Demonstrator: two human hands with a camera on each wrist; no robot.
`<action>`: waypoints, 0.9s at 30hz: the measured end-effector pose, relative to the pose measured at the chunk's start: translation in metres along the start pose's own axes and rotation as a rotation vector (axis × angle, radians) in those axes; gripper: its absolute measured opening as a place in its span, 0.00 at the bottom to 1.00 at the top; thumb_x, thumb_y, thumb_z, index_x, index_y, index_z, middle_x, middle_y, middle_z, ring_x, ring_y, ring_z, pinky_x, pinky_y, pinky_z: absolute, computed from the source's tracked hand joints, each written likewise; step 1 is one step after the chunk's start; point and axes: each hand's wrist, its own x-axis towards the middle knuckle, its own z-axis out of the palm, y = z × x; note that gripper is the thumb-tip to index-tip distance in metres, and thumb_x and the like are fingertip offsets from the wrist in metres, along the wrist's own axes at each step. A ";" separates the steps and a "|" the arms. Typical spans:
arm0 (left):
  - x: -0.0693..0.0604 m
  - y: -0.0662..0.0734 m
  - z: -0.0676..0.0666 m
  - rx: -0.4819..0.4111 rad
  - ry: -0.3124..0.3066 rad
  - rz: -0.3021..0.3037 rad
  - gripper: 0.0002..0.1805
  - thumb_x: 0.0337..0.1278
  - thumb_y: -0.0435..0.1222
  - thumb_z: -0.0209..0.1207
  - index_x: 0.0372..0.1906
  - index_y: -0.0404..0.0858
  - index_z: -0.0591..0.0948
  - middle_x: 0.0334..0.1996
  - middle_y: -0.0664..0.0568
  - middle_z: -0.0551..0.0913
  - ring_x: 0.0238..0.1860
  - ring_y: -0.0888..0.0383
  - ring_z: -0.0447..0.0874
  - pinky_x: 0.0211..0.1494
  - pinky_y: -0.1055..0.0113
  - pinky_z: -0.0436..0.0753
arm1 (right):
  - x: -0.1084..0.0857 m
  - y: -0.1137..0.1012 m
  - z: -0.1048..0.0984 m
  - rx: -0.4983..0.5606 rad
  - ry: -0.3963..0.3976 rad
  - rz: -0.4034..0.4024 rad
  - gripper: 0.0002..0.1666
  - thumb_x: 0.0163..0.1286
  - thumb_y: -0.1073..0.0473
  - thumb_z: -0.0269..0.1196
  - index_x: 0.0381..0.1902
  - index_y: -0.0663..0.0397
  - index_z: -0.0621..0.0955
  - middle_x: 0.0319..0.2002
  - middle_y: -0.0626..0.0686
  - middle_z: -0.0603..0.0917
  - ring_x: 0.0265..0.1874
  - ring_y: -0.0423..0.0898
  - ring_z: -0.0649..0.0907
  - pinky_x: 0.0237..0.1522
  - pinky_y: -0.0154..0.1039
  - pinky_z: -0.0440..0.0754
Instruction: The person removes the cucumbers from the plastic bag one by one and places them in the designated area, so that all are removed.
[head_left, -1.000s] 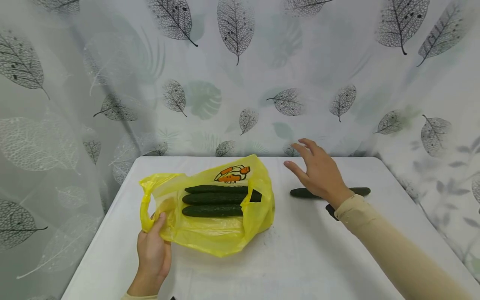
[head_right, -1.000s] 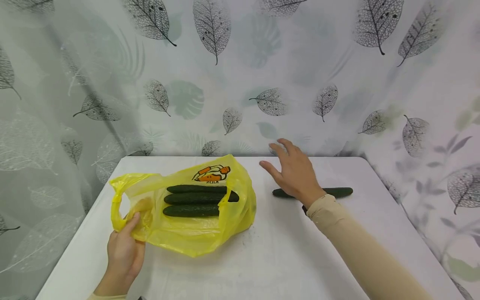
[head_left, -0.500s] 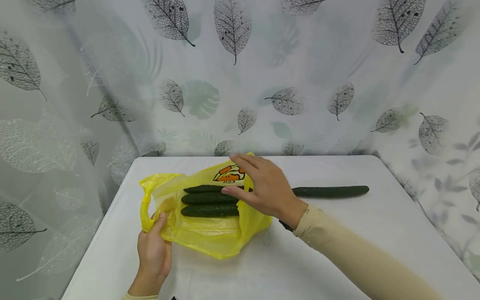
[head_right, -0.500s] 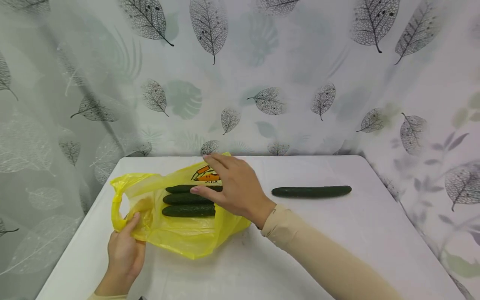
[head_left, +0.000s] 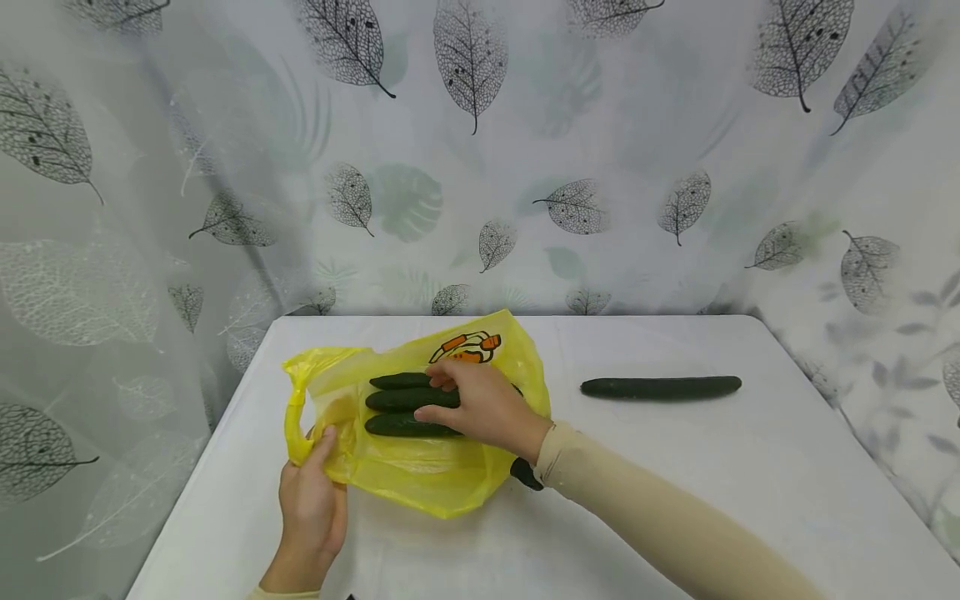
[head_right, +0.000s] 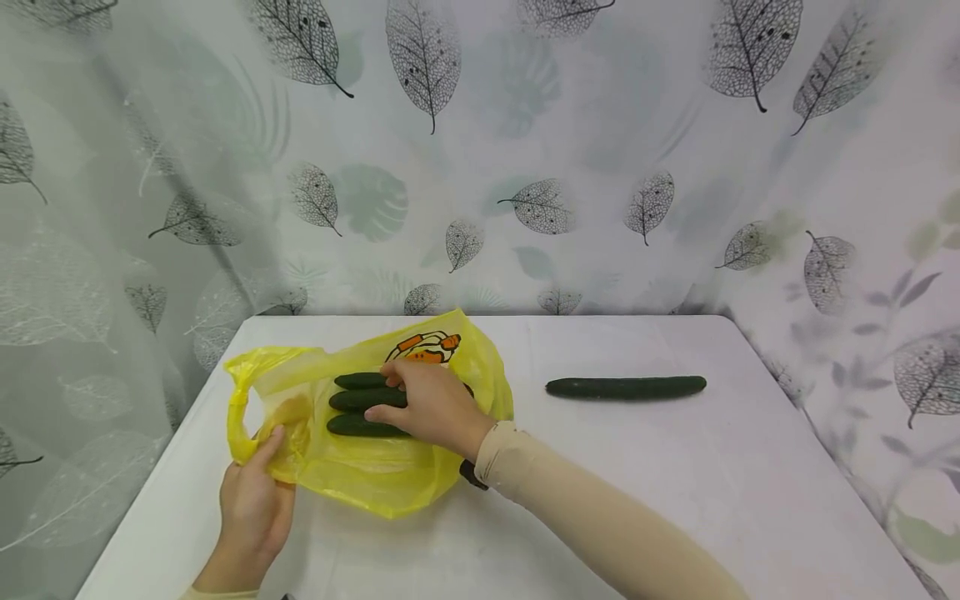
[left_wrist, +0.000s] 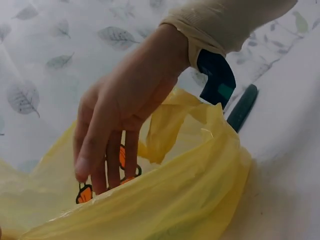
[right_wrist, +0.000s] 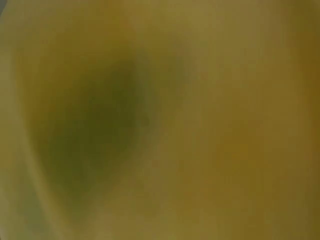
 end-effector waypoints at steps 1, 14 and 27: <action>0.000 0.000 0.000 0.001 -0.001 0.000 0.28 0.82 0.41 0.44 0.76 0.36 0.53 0.74 0.51 0.61 0.74 0.57 0.57 0.75 0.65 0.63 | 0.002 0.001 0.003 0.014 -0.020 0.016 0.39 0.65 0.39 0.70 0.66 0.54 0.77 0.55 0.49 0.84 0.54 0.44 0.82 0.56 0.38 0.80; 0.000 -0.003 0.000 0.010 0.010 -0.023 0.28 0.82 0.41 0.44 0.76 0.36 0.55 0.74 0.51 0.62 0.74 0.57 0.59 0.74 0.66 0.64 | 0.009 0.021 0.033 -0.095 -0.121 0.151 0.38 0.62 0.43 0.74 0.66 0.52 0.78 0.55 0.47 0.85 0.56 0.46 0.81 0.62 0.48 0.77; -0.002 -0.004 0.000 0.000 0.022 -0.041 0.26 0.82 0.41 0.45 0.75 0.38 0.57 0.73 0.52 0.63 0.74 0.58 0.60 0.74 0.66 0.65 | 0.006 0.029 0.045 -0.272 -0.200 0.136 0.37 0.60 0.42 0.76 0.64 0.49 0.81 0.57 0.50 0.81 0.56 0.51 0.79 0.58 0.47 0.79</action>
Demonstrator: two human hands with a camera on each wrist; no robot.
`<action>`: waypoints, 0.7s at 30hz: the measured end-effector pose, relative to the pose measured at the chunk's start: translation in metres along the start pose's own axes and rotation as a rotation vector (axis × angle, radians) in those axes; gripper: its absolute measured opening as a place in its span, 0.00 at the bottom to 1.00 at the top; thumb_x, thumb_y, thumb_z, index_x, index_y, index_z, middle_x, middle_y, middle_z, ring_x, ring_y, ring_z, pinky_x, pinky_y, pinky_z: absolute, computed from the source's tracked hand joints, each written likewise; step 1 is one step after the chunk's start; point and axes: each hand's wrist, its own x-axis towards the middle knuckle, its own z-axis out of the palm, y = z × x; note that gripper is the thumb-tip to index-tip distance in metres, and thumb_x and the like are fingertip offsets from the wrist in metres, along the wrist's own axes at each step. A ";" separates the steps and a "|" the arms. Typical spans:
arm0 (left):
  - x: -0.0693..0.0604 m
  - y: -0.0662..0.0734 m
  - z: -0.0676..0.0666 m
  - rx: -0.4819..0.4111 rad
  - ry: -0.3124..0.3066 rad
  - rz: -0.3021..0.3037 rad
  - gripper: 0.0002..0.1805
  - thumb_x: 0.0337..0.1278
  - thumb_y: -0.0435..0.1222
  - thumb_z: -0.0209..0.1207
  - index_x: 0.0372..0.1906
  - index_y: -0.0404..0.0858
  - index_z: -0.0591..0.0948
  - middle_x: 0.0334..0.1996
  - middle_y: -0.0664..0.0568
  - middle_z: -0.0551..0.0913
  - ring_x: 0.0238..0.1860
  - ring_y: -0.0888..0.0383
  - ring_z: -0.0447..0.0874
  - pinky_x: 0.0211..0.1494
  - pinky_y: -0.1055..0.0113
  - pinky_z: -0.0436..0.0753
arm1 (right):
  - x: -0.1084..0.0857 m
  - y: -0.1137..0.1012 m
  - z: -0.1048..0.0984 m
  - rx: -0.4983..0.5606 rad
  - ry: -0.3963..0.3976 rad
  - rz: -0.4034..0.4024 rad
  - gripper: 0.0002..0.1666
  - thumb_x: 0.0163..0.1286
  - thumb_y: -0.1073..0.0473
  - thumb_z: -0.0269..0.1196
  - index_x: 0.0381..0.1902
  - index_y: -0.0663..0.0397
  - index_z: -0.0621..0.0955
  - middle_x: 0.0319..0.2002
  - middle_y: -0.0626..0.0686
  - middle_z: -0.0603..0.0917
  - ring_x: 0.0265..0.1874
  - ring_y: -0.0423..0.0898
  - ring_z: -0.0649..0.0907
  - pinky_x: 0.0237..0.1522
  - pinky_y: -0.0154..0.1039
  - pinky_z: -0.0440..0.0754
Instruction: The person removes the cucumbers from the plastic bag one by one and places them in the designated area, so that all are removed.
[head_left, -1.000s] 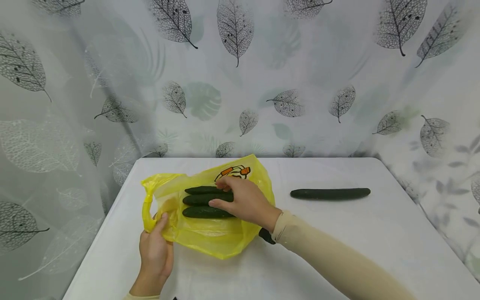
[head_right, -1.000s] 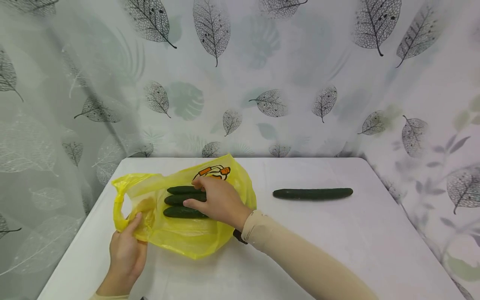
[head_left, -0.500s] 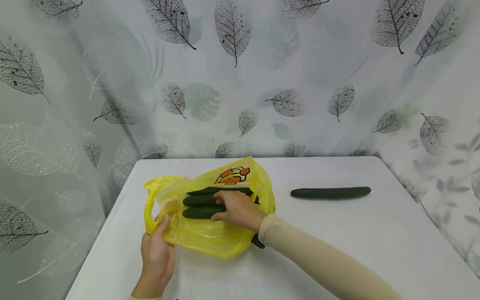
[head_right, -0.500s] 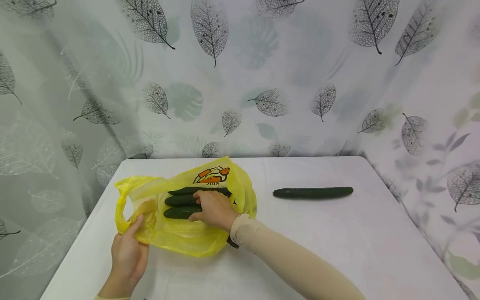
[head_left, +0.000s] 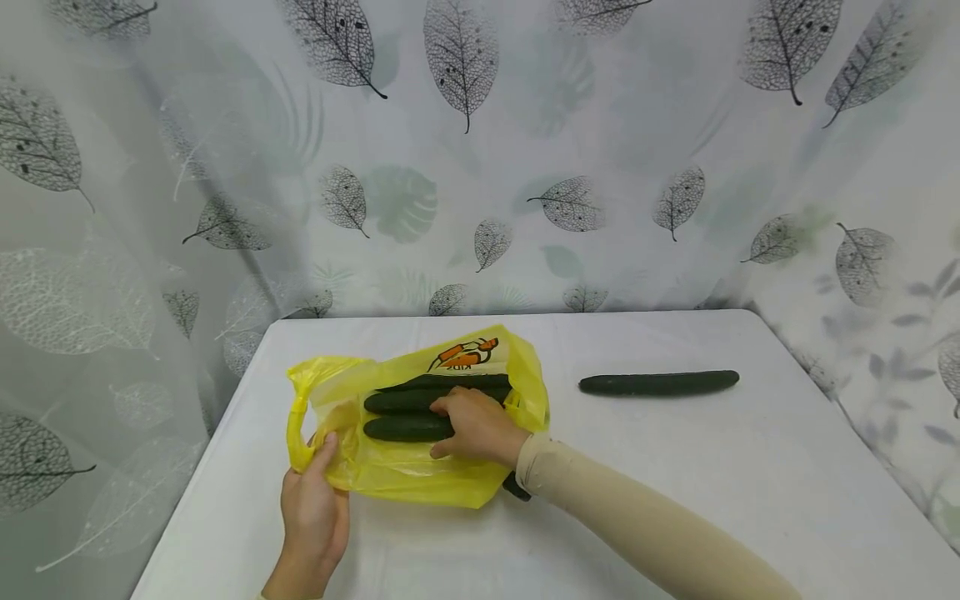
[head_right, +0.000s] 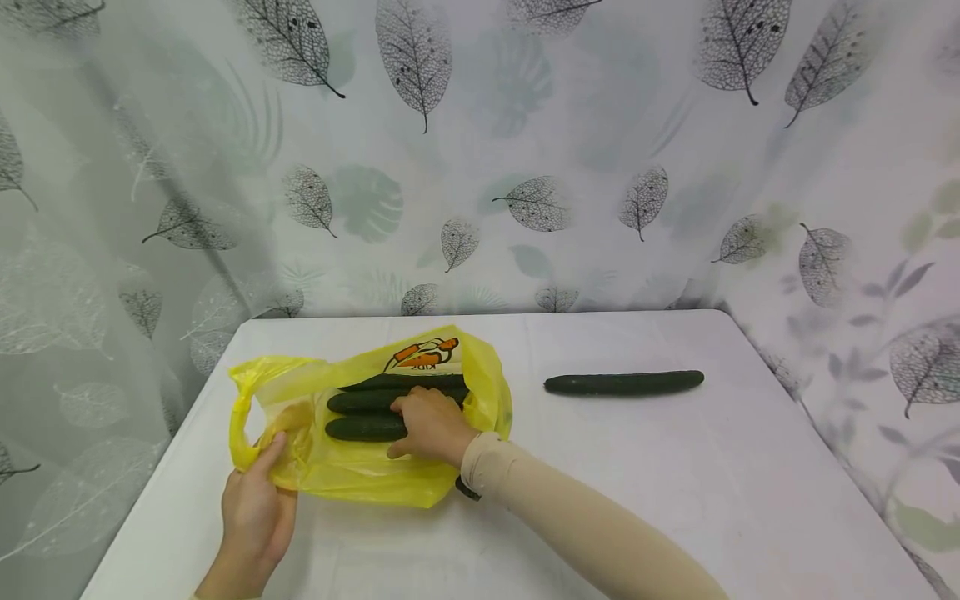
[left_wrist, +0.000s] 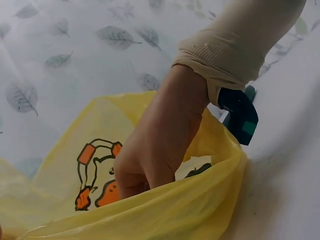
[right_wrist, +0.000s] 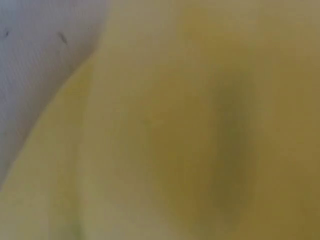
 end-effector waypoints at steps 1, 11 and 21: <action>0.000 0.000 0.000 -0.005 0.004 -0.001 0.26 0.82 0.42 0.45 0.75 0.38 0.57 0.73 0.52 0.63 0.74 0.58 0.60 0.74 0.66 0.65 | 0.000 -0.001 0.001 -0.019 0.004 -0.005 0.36 0.59 0.42 0.76 0.63 0.48 0.82 0.56 0.50 0.81 0.55 0.51 0.78 0.57 0.47 0.80; 0.000 0.000 -0.002 -0.022 -0.003 0.013 0.25 0.81 0.42 0.46 0.73 0.38 0.59 0.73 0.52 0.64 0.73 0.58 0.60 0.74 0.66 0.65 | 0.001 0.001 0.011 -0.103 0.104 -0.033 0.23 0.59 0.49 0.77 0.53 0.39 0.87 0.50 0.46 0.81 0.50 0.50 0.77 0.50 0.47 0.81; -0.001 -0.001 -0.003 -0.012 0.010 -0.001 0.24 0.81 0.42 0.46 0.73 0.40 0.59 0.72 0.52 0.64 0.73 0.58 0.61 0.72 0.67 0.67 | 0.001 0.004 0.015 -0.049 0.104 -0.048 0.23 0.58 0.57 0.78 0.51 0.42 0.85 0.46 0.44 0.83 0.47 0.46 0.83 0.48 0.45 0.84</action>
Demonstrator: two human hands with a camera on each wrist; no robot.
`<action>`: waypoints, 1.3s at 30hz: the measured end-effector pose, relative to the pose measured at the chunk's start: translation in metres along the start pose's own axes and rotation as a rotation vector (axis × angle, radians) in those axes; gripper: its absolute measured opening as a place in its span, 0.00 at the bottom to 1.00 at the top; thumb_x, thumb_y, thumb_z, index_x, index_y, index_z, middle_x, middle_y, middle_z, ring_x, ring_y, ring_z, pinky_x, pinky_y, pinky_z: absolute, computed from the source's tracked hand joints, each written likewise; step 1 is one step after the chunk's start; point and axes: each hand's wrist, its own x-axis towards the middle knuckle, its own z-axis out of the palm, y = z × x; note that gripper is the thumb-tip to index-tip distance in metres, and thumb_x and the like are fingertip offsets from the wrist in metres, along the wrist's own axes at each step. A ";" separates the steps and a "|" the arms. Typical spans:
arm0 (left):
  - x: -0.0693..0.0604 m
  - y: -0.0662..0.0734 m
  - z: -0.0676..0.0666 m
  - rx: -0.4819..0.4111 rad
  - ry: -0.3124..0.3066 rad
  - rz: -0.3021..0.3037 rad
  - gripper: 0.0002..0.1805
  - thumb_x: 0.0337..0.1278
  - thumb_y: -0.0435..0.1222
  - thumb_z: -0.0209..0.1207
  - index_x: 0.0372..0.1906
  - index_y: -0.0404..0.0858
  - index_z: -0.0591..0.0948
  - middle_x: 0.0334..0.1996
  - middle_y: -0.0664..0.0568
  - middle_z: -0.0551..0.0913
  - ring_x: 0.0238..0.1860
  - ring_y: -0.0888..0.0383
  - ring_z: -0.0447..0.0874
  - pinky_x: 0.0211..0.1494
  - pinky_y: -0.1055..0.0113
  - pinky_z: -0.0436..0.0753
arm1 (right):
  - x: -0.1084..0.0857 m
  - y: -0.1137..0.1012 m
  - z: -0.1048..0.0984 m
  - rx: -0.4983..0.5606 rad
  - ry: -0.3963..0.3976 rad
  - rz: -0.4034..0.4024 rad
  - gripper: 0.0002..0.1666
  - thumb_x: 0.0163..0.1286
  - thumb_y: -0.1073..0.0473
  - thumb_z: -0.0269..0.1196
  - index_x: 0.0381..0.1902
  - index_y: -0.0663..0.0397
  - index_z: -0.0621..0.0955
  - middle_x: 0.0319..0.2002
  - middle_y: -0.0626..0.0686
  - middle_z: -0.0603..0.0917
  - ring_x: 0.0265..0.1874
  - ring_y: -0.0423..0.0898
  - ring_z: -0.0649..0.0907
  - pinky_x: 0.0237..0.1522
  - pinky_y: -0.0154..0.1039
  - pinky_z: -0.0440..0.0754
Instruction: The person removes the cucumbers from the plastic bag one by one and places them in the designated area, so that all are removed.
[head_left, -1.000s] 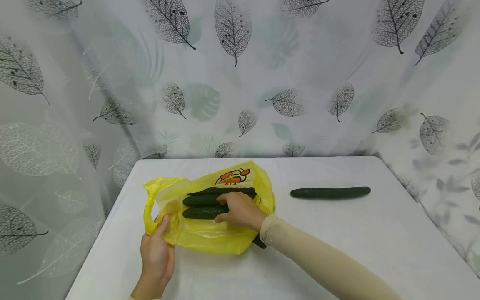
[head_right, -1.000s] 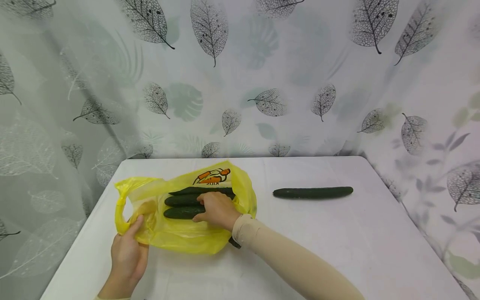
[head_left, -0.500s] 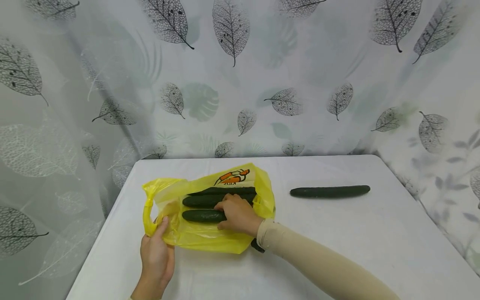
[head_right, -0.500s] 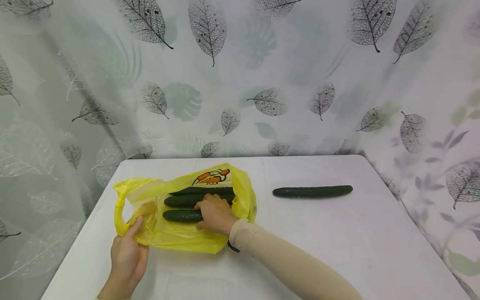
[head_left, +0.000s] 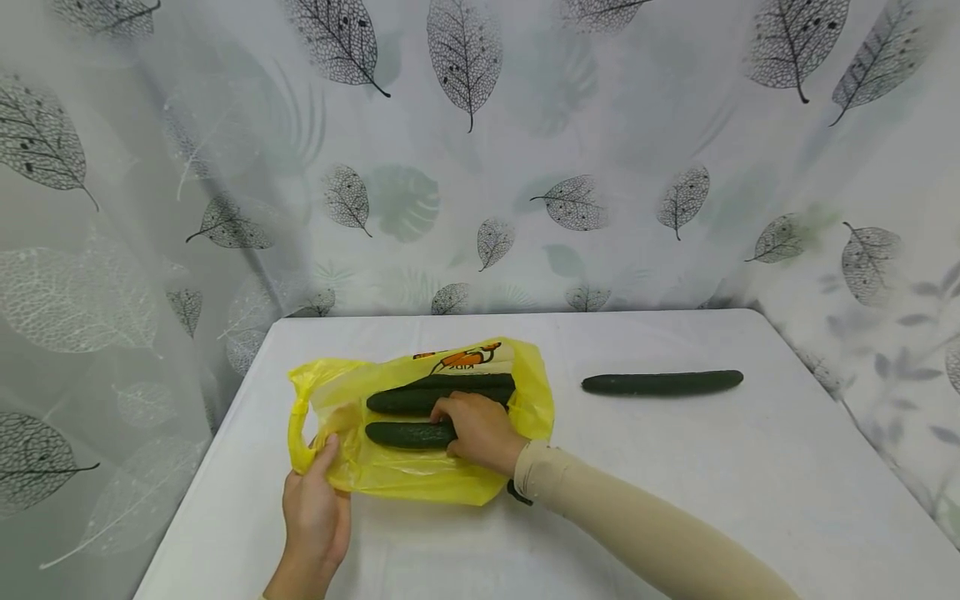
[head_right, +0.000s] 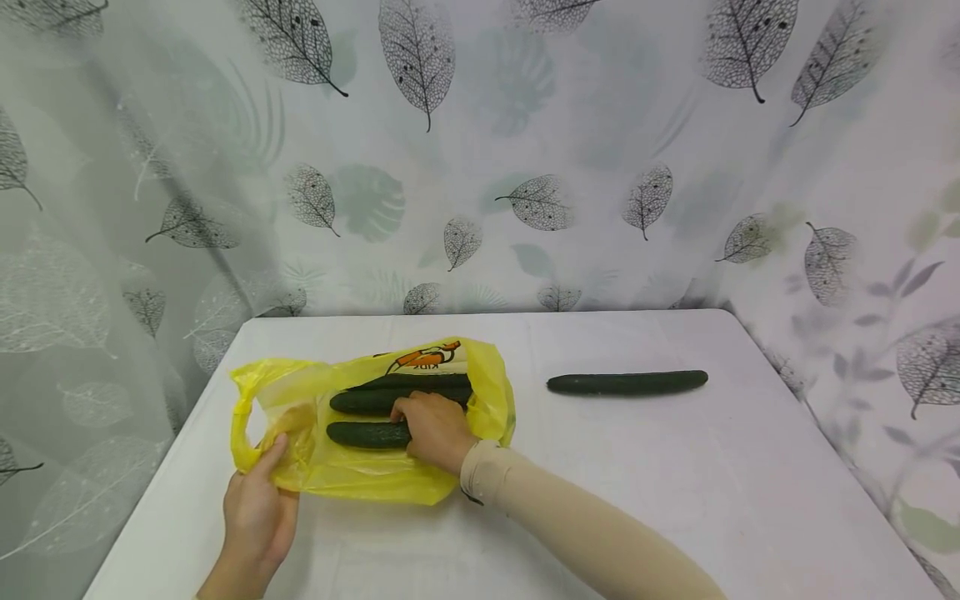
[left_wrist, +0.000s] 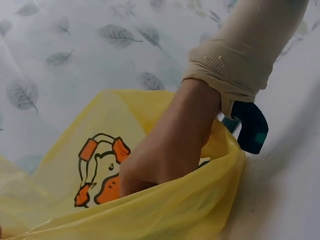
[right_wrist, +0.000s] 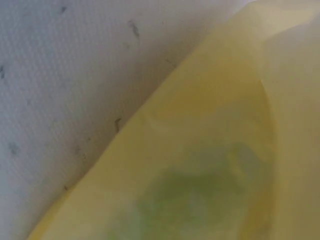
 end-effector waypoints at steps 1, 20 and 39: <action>0.000 0.000 0.000 -0.003 0.001 0.002 0.24 0.82 0.42 0.45 0.73 0.40 0.59 0.72 0.52 0.65 0.72 0.58 0.61 0.72 0.68 0.67 | 0.000 0.001 0.000 0.004 0.000 0.002 0.23 0.58 0.57 0.78 0.52 0.43 0.85 0.47 0.44 0.84 0.47 0.47 0.83 0.49 0.45 0.84; -0.002 -0.001 0.002 0.022 0.003 0.024 0.27 0.82 0.42 0.45 0.76 0.39 0.56 0.73 0.53 0.63 0.74 0.58 0.60 0.74 0.66 0.65 | -0.021 0.013 -0.023 0.278 -0.030 -0.046 0.23 0.65 0.59 0.73 0.58 0.45 0.83 0.55 0.44 0.81 0.57 0.45 0.79 0.61 0.44 0.78; 0.002 0.005 0.001 0.002 0.025 0.010 0.27 0.80 0.44 0.47 0.74 0.39 0.57 0.71 0.54 0.64 0.72 0.59 0.61 0.73 0.67 0.65 | -0.041 -0.002 -0.093 1.023 0.017 -0.331 0.26 0.60 0.72 0.73 0.57 0.61 0.81 0.53 0.55 0.83 0.53 0.52 0.82 0.58 0.47 0.82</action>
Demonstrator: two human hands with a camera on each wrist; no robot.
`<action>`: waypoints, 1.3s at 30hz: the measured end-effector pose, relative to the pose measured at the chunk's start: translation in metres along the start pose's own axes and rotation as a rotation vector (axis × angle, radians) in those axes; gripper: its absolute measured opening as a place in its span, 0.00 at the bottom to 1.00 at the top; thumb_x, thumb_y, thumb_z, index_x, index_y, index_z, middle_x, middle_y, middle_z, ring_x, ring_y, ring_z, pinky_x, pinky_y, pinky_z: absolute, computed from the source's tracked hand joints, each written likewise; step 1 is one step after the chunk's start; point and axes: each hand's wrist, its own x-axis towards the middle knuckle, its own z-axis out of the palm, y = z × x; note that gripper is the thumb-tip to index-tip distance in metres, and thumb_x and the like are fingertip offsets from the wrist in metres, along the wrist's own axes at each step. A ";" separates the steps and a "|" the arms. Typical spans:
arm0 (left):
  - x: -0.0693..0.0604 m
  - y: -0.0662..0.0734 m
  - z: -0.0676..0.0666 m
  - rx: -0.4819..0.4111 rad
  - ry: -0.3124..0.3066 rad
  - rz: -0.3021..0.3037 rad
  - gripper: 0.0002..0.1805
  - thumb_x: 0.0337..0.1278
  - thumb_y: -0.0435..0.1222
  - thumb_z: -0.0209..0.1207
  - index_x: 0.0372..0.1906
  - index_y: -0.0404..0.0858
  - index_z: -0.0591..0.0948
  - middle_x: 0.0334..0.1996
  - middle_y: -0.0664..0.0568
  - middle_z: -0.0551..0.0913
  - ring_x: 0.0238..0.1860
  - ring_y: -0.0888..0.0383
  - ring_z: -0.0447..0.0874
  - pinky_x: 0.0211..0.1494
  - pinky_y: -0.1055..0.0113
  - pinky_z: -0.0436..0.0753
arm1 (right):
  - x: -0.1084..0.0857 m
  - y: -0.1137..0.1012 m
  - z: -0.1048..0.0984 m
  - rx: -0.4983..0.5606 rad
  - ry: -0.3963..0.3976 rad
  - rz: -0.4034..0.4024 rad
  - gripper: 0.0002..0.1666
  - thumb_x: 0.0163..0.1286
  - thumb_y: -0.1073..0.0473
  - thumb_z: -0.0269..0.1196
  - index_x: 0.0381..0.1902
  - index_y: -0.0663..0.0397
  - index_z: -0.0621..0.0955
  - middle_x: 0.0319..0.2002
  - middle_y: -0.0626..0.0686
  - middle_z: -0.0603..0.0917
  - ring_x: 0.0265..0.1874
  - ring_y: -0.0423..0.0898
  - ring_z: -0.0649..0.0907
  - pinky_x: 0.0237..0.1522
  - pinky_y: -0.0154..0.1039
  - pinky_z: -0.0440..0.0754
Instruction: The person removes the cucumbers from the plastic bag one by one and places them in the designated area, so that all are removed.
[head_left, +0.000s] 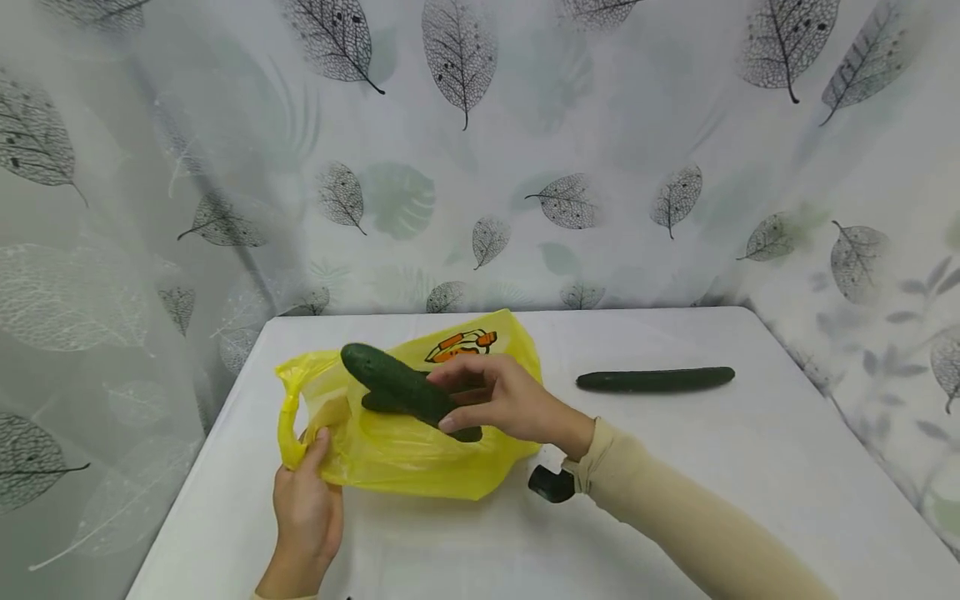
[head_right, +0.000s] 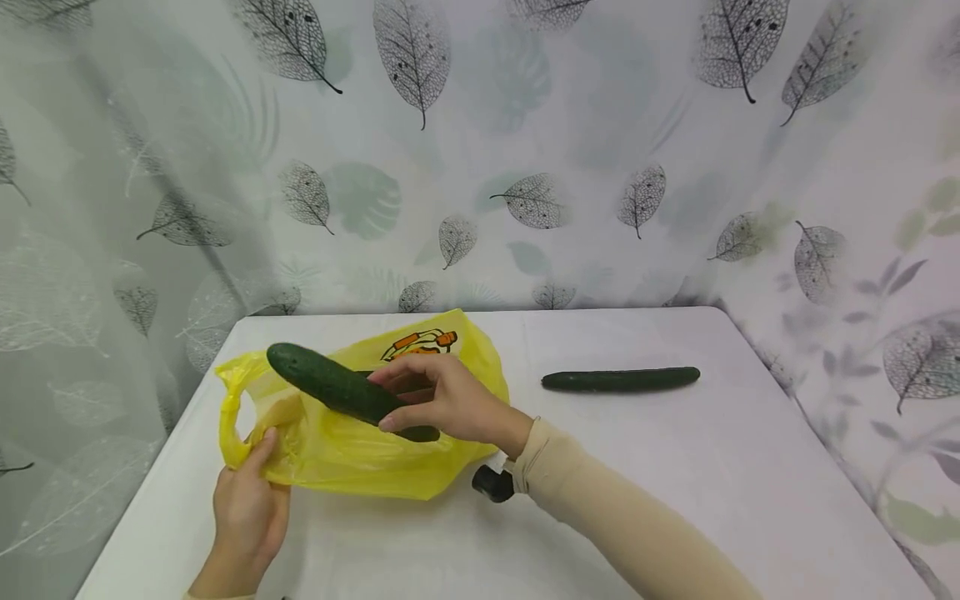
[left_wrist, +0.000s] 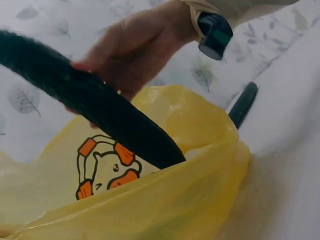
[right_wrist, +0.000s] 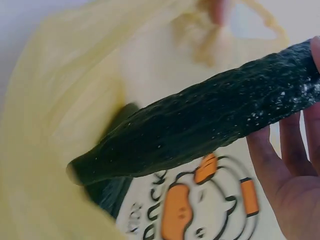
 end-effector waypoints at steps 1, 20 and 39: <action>0.000 0.000 0.000 -0.005 -0.003 0.004 0.27 0.80 0.43 0.47 0.74 0.39 0.57 0.72 0.54 0.64 0.72 0.59 0.60 0.74 0.67 0.65 | 0.000 -0.004 0.000 0.038 0.007 -0.005 0.26 0.61 0.73 0.72 0.58 0.62 0.80 0.54 0.56 0.83 0.53 0.53 0.82 0.58 0.48 0.82; -0.001 0.001 -0.001 0.006 -0.026 0.025 0.26 0.82 0.43 0.44 0.75 0.37 0.56 0.73 0.53 0.63 0.74 0.58 0.59 0.75 0.66 0.62 | -0.012 -0.083 -0.035 0.015 0.089 -0.120 0.27 0.63 0.71 0.71 0.60 0.63 0.80 0.55 0.59 0.82 0.55 0.59 0.80 0.53 0.54 0.84; 0.000 0.002 -0.002 0.004 -0.025 0.010 0.28 0.82 0.42 0.44 0.77 0.38 0.54 0.73 0.53 0.62 0.73 0.58 0.59 0.74 0.66 0.64 | -0.069 -0.037 -0.096 -0.570 0.175 -0.029 0.25 0.60 0.65 0.75 0.56 0.49 0.84 0.52 0.45 0.83 0.51 0.43 0.81 0.54 0.40 0.83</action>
